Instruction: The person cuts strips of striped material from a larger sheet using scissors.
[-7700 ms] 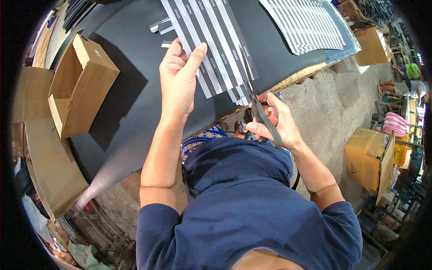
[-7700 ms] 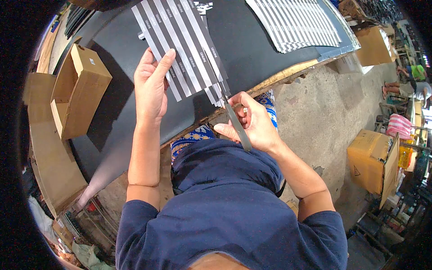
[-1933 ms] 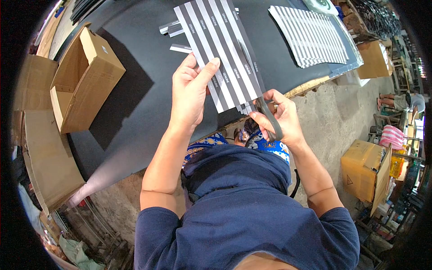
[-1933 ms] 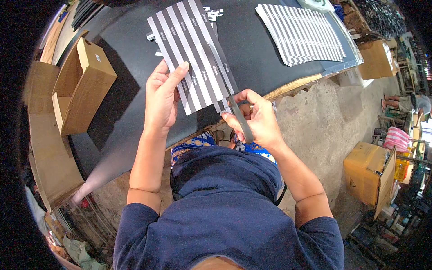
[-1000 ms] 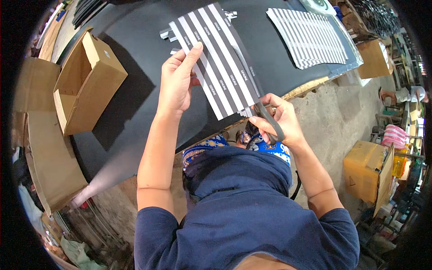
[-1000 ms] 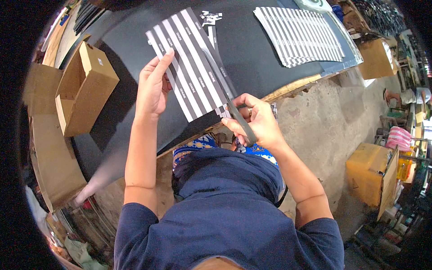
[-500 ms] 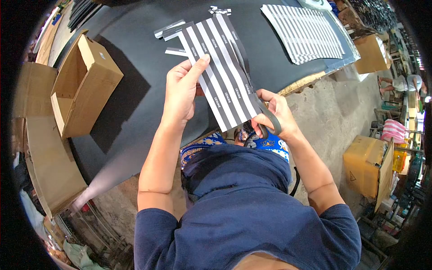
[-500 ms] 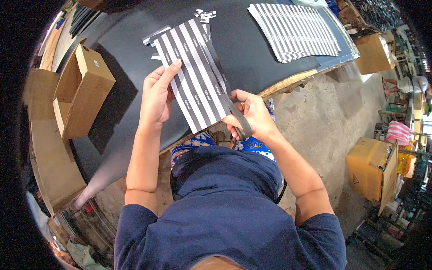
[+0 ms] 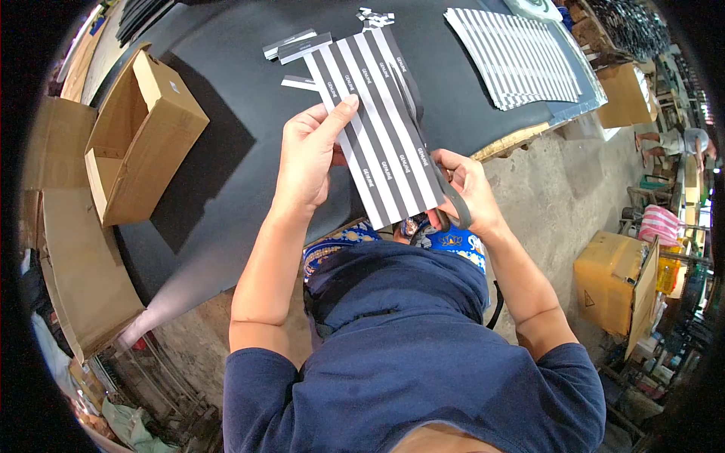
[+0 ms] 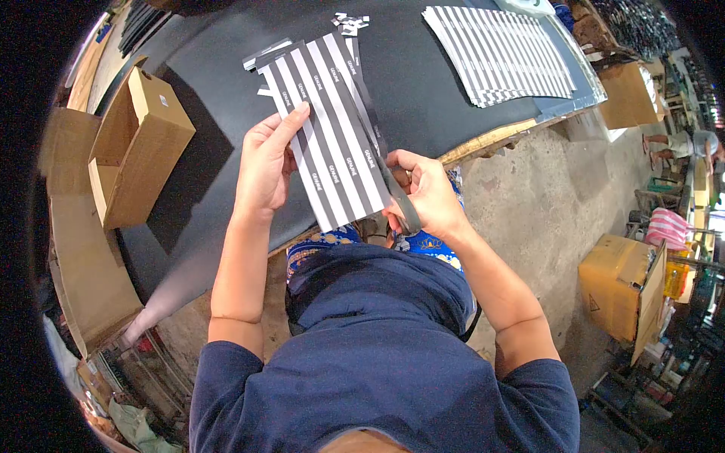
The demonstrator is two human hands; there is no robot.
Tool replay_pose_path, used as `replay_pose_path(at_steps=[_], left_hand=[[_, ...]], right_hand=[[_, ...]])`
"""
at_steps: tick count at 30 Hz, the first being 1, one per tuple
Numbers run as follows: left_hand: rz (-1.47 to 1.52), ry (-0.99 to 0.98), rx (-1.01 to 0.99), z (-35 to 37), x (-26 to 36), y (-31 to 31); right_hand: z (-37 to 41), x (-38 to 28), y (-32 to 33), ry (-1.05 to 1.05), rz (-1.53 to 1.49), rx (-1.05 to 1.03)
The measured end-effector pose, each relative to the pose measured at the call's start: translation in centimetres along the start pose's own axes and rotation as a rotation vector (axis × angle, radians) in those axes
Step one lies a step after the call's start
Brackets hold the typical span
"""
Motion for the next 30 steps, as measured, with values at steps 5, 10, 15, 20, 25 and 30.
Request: replay_pose_path(at_steps=[5,10,15,20,25,30], left_hand=[[0.000,-0.022,-0.012,0.28,0.40,-0.38],[-0.008,-0.024,0.009,0.36,0.31,-0.47],[-0.040,-0.058,-0.010,0.37,0.15,-0.26],[-0.013,-0.064,0.009,0.34,0.18,-0.42],[-0.011,-0.057,0.001,0.31,0.18,-0.29],[-0.011,-0.067,0.000,0.32,0.26,-0.32]], right_hand=[[0.16,-0.32,-0.23,-0.031,0.036,0.046],[0.31,-0.47,-0.28,-0.016,0.035,0.045],[0.38,-0.52,-0.44,0.001,0.017,0.078],[0.39,-0.48,-0.35,-0.014,0.029,0.082],[0.42,-0.50,-0.41,-0.013,0.014,0.074],[0.04,-0.06,-0.17,0.028,0.025,0.097]])
Point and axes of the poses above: each hand's wrist, its own z-axis away from the middle knuckle, its own y-axis out of the back of the hand, x = y × z, the point moved 3 cm from there along -z, towards the middle knuckle, and after that the axes turned 14 degrees about -y, right-handed, at the moved point
